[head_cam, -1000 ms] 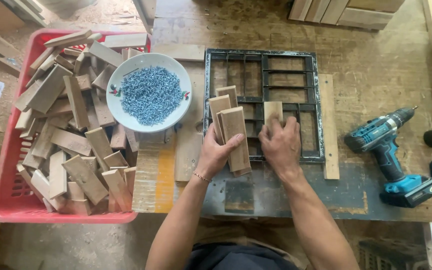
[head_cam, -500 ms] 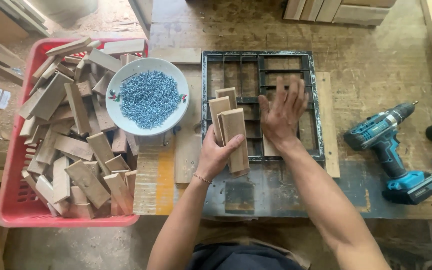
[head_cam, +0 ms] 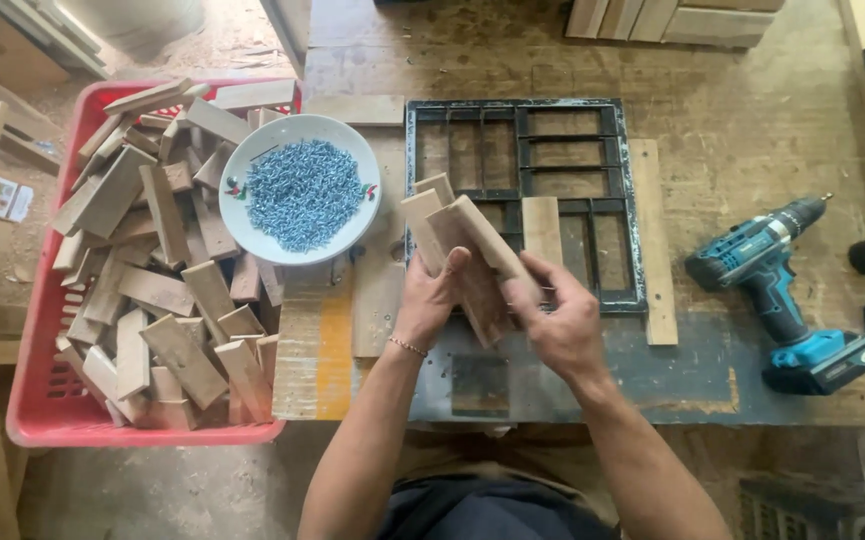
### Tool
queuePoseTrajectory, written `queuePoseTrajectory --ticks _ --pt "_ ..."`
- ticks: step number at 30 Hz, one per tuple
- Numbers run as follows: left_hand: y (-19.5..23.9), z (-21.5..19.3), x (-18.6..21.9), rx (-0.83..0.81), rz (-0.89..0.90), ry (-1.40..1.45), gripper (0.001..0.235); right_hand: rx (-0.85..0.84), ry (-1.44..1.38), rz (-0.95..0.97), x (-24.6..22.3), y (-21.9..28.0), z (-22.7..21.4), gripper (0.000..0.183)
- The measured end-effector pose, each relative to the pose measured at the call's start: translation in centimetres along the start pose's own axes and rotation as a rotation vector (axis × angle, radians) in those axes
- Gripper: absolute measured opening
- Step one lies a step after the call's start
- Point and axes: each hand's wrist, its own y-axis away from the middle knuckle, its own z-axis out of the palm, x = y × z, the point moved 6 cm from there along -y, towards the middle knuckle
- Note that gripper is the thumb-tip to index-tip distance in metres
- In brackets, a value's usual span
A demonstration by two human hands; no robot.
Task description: Assembling wooden floor tiles by placing small wood slats into a plastic base and securing them with screws using a power drill.
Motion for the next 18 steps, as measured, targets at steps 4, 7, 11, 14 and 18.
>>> queuePoseTrajectory --ticks 4,7,11,14,18 --pt "1.7 0.3 3.3 0.111 0.015 0.016 0.058 0.227 0.399 0.055 6.4 -1.0 -6.2 0.031" --pt "1.8 -0.6 4.0 0.135 -0.010 -0.209 0.063 0.280 0.683 -0.194 8.4 -0.9 -6.7 0.032" --pt "0.3 0.7 5.6 0.174 0.084 -0.927 0.073 0.145 0.580 -0.307 4.7 -0.2 -5.0 0.050" --pt "0.7 1.6 5.4 0.142 0.048 -1.196 0.075 0.234 0.593 -0.245 8.7 -0.6 -4.8 0.047" --pt "0.4 1.5 3.4 0.294 0.266 -1.468 0.070 0.285 0.540 -0.204 10.0 -1.9 -4.5 0.045"
